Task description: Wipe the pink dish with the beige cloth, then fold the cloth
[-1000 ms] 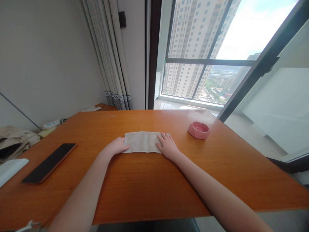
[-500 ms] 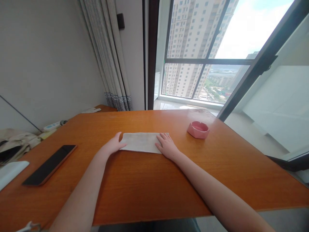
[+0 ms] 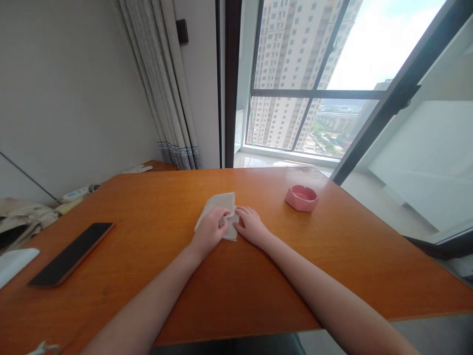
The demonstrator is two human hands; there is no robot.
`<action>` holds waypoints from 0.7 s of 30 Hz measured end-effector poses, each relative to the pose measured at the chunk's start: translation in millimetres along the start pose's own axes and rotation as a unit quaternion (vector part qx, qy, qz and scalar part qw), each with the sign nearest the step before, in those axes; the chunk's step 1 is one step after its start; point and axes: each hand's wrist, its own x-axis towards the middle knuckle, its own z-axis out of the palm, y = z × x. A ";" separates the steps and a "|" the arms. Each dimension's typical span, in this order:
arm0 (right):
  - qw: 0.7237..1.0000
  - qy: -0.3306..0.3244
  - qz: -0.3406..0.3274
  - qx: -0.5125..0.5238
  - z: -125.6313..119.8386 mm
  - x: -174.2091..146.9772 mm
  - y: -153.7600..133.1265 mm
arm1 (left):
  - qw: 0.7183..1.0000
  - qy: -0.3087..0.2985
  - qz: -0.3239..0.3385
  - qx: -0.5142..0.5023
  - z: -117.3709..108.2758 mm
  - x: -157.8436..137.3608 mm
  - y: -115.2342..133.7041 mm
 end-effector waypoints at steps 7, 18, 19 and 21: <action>0.999 0.018 -0.005 0.035 4.3 2.1 5.7 | 0.997 -0.070 0.015 0.040 24.4 -8.1 4.3; 0.985 0.125 -0.055 0.110 -12.9 -2.2 -17.6 | 0.970 -0.140 -0.117 0.158 -10.5 9.8 -46.6; 0.987 0.107 -0.070 0.093 -14.0 -4.0 -23.3 | 0.965 -0.154 -0.141 0.159 -4.0 7.7 -46.8; 0.992 0.076 -0.088 0.054 -14.5 -7.2 -33.3 | 0.969 -0.153 -0.152 0.120 12.2 1.4 -38.6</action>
